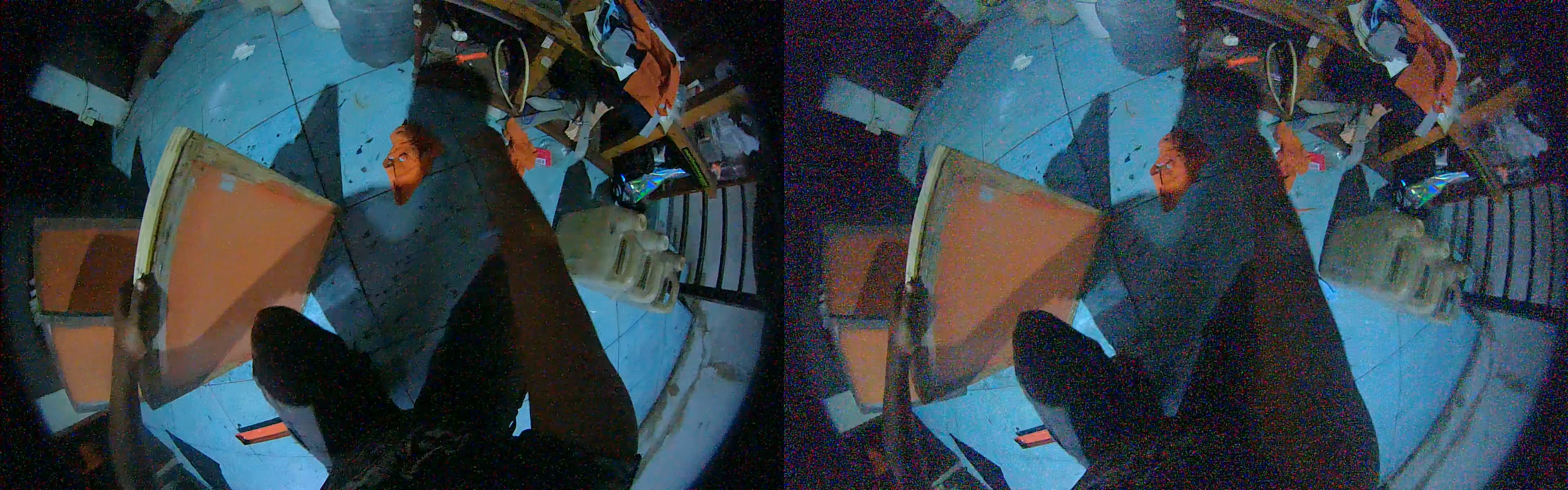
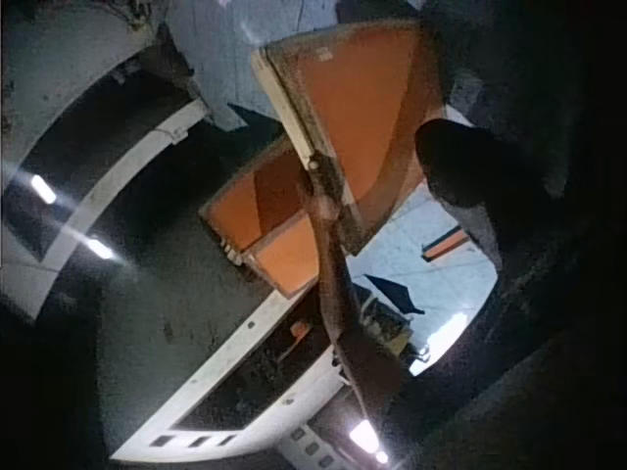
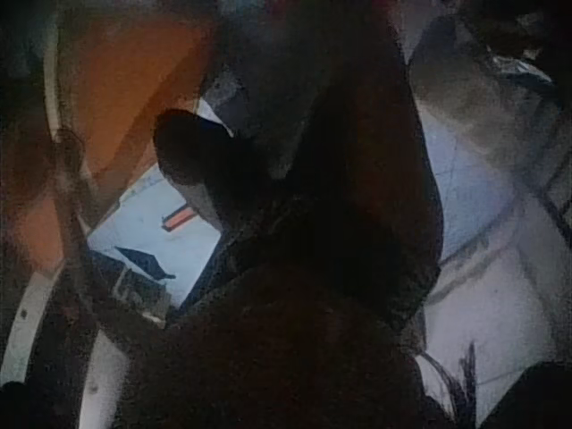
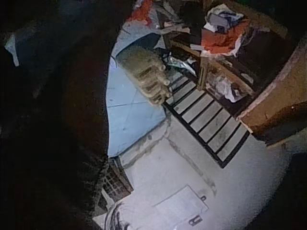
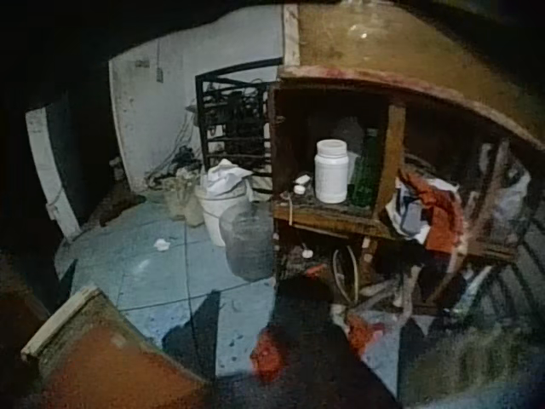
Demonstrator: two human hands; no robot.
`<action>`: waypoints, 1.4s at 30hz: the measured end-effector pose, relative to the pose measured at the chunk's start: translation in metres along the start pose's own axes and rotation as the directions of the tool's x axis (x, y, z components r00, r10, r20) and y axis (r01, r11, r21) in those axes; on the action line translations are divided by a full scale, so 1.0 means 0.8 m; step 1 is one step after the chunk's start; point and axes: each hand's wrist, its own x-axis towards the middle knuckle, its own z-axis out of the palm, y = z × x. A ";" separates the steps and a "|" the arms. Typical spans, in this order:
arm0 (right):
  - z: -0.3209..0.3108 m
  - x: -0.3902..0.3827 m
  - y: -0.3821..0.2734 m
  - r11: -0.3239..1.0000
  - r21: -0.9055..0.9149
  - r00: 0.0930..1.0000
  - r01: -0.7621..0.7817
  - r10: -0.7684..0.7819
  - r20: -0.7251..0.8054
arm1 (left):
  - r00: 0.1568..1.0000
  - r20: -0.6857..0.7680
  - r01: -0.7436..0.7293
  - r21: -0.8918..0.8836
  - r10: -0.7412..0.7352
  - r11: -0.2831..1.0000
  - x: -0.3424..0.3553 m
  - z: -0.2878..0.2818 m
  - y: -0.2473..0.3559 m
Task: The person handles screen printing frames and a squeegee, then wipes the edge of a frame with a cloth.
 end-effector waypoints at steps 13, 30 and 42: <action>0.009 0.003 0.175 0.963 -0.232 0.985 0.137 -0.108 0.133 | 0.988 -0.108 0.108 0.010 -0.106 0.994 0.019 -0.034 -0.036; -0.053 -0.036 -0.170 0.748 0.640 0.736 -0.176 -0.332 0.590 | 0.985 -0.171 0.087 0.433 -0.013 0.897 -0.002 -0.008 0.022; 0.110 -0.212 -0.320 0.751 0.634 0.956 -0.183 -0.014 0.293 | 0.990 -0.138 0.093 0.390 -0.042 0.916 -0.006 0.011 0.043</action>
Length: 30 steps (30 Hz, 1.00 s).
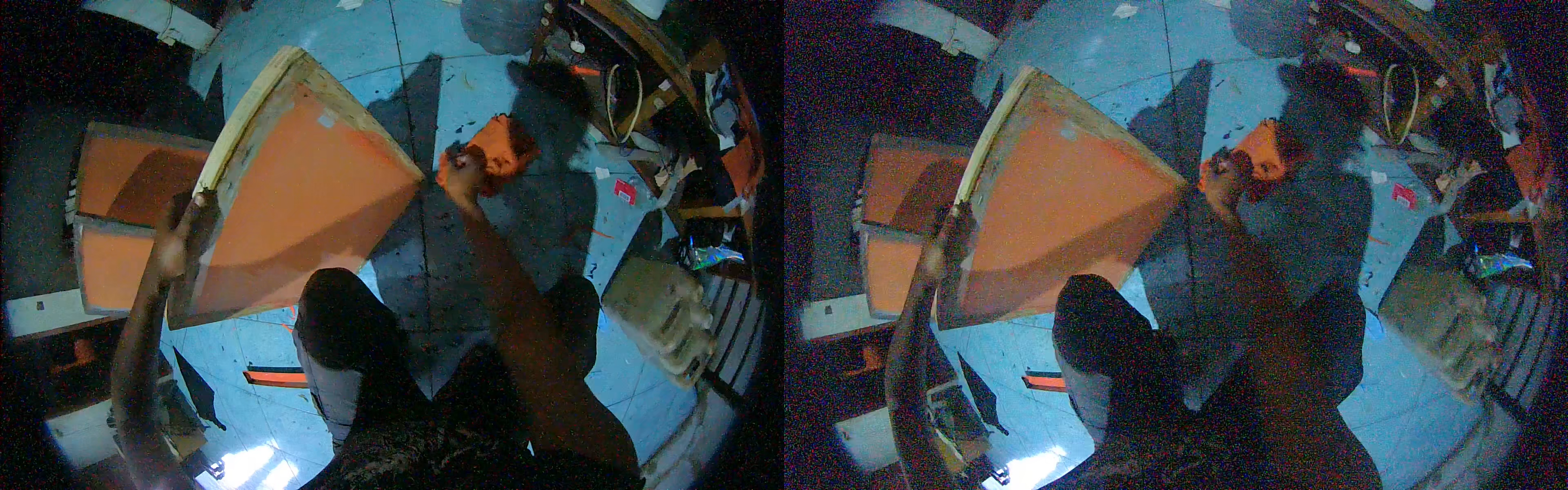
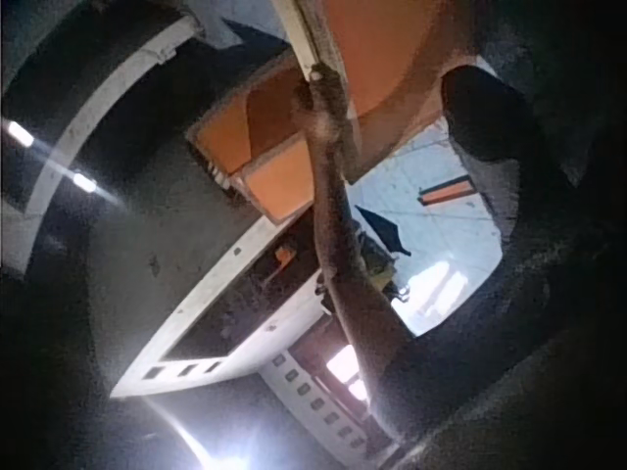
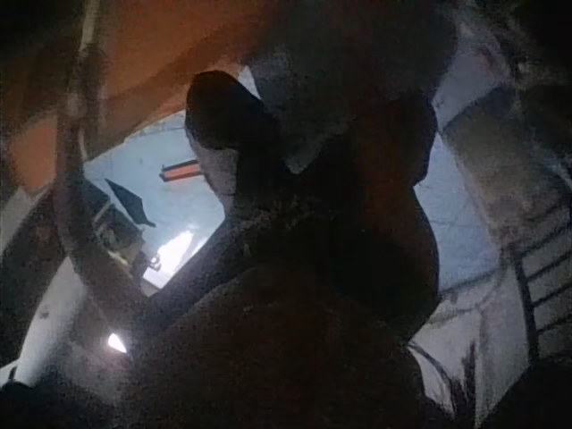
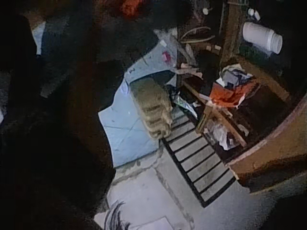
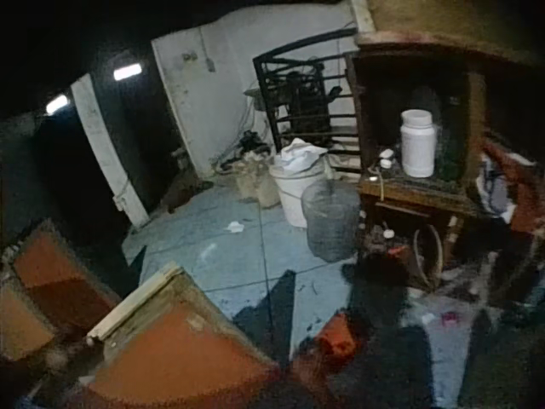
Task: The person handles screen printing frames and a squeegee, then wipes the edge of a frame with a cloth.
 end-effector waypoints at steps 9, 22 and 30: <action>0.096 -0.072 0.055 0.724 0.688 0.977 0.041 -0.172 0.122 | 0.998 -0.066 0.004 0.052 -0.001 0.999 0.001 0.004 0.005; 0.018 -0.058 -0.099 0.901 0.431 0.974 0.053 -0.141 0.175 | 0.998 -0.059 -0.023 0.145 0.032 0.989 -0.007 0.013 0.008; -0.005 -0.072 -0.106 0.927 0.339 0.908 0.160 -0.273 0.318 | 0.997 -0.072 -0.010 0.127 0.020 0.992 -0.006 0.013 0.002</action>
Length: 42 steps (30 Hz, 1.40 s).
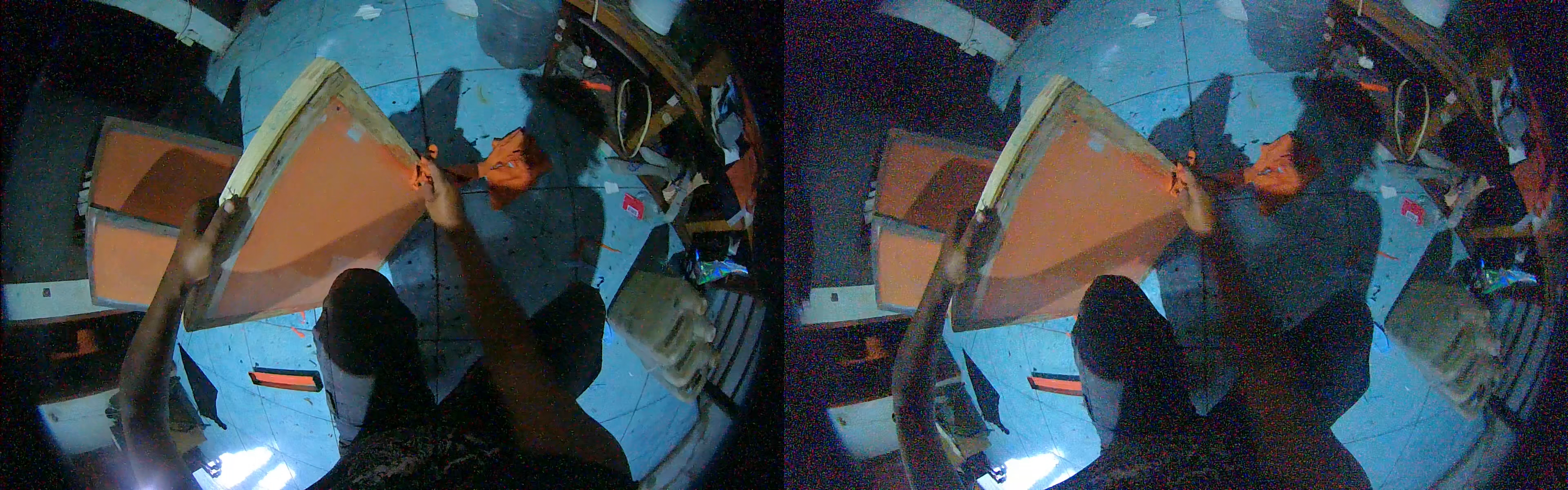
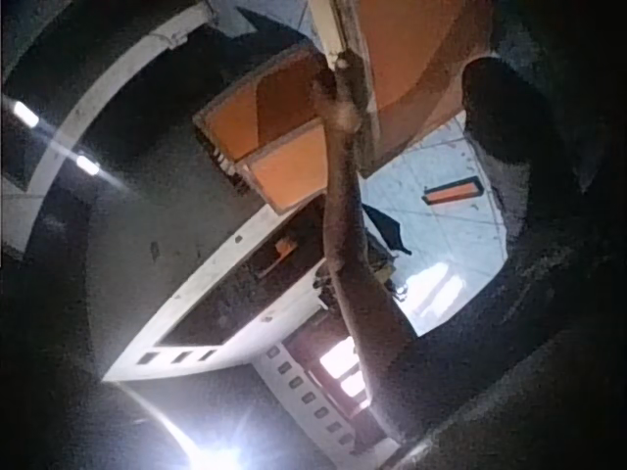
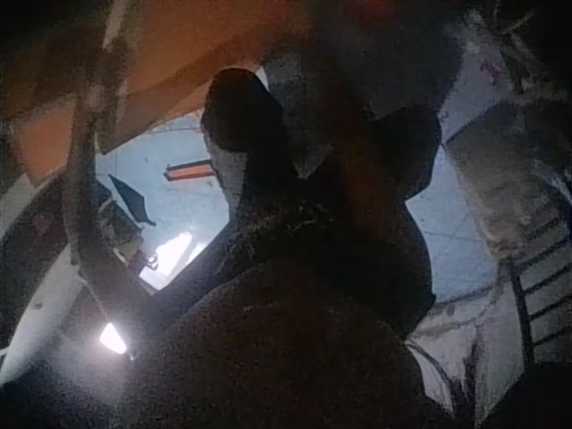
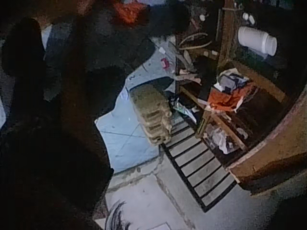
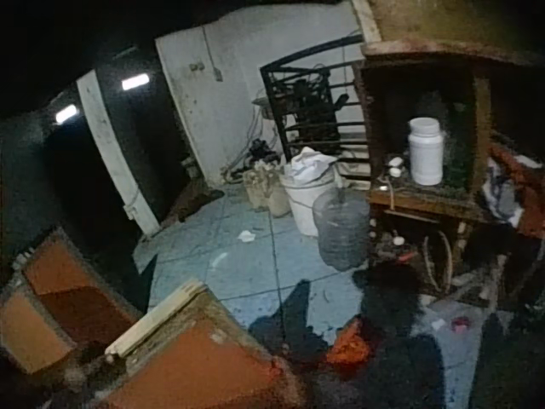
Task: The person handles screen printing frames and a squeegee, then wipes the edge of a frame with a cloth.
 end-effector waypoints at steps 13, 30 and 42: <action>0.003 0.045 -0.069 0.965 -0.072 0.957 0.251 -0.259 -0.130 | 1.000 -0.014 -0.001 0.088 0.002 0.996 -0.006 0.001 0.019; -0.009 0.035 0.004 0.900 -0.252 0.932 0.356 -0.362 0.022 | 0.996 0.086 0.020 -0.117 -0.010 0.993 0.005 -0.010 -0.003; -0.018 0.039 0.009 0.973 -0.010 0.969 0.229 -0.227 0.099 | 0.993 0.106 0.087 -0.273 -0.060 0.958 0.006 -0.013 -0.021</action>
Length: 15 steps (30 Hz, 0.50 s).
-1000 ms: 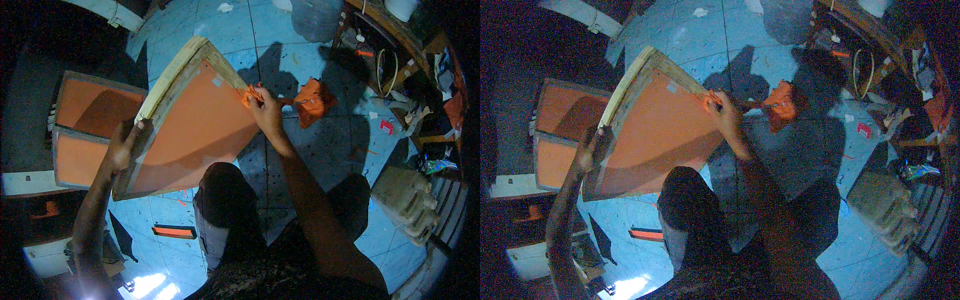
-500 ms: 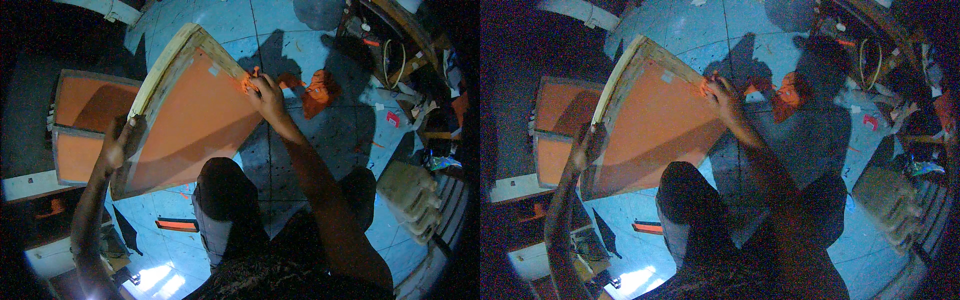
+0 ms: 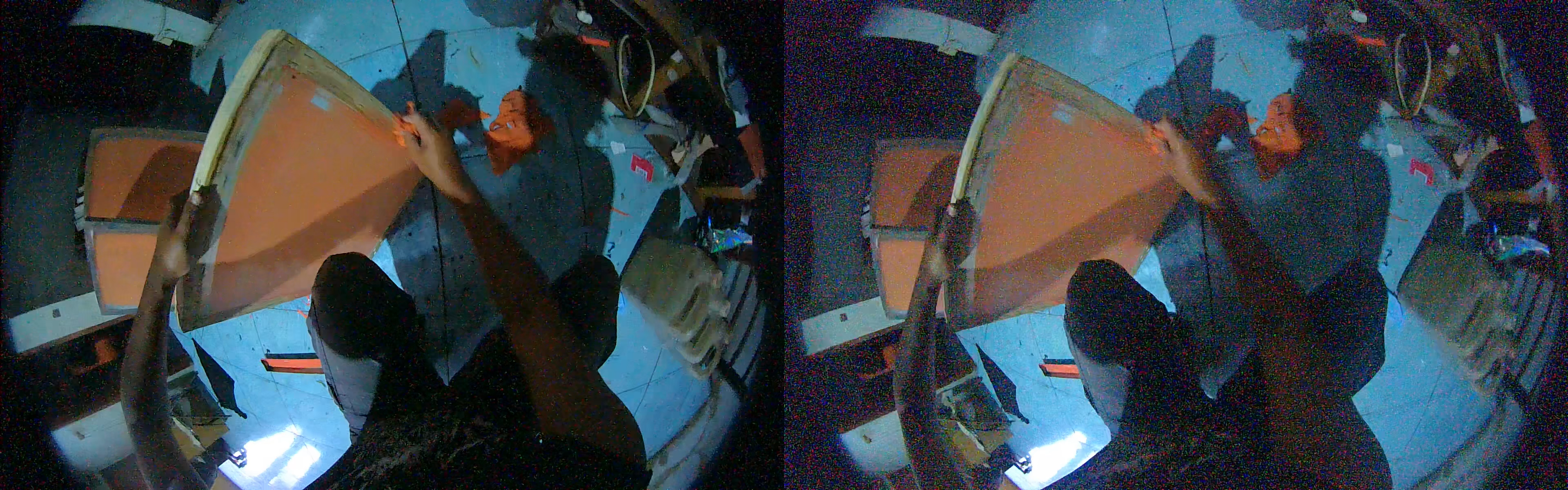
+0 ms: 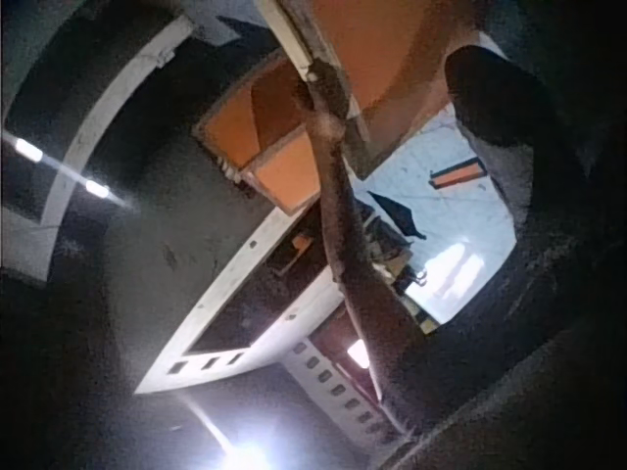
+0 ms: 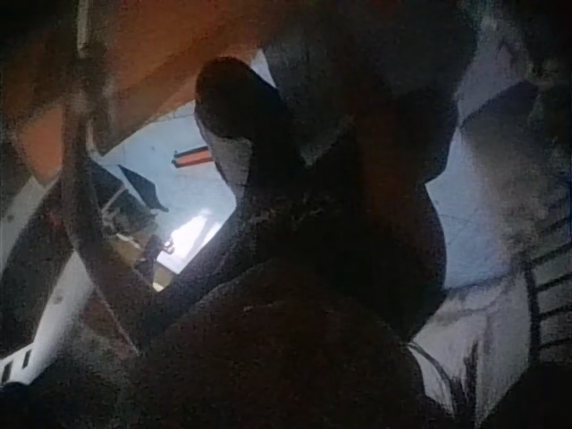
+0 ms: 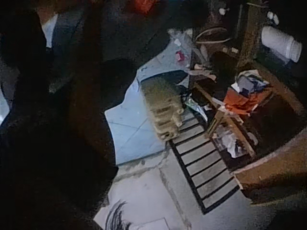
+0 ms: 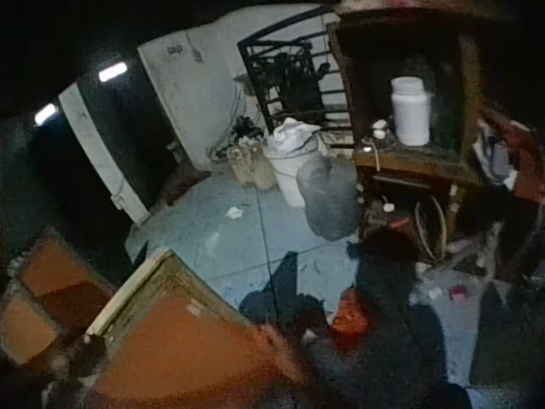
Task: The person handles screen printing frames and a squeegee, then wipes the edge of a frame with a cloth.
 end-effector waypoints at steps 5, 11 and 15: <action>0.003 -0.011 0.027 0.983 -0.166 0.997 0.073 -0.079 -0.027 | 1.000 0.024 0.020 -0.088 -0.018 0.996 0.008 -0.009 -0.005; 0.007 -0.049 0.099 0.974 -0.206 0.992 0.092 -0.108 -0.066 | 0.983 0.165 -0.062 -0.147 0.086 0.987 0.006 -0.002 0.005; 0.002 -0.067 0.115 0.972 -0.190 0.990 -0.136 0.141 0.011 | 0.998 0.061 -0.001 -0.214 0.015 0.977 0.000 0.009 0.013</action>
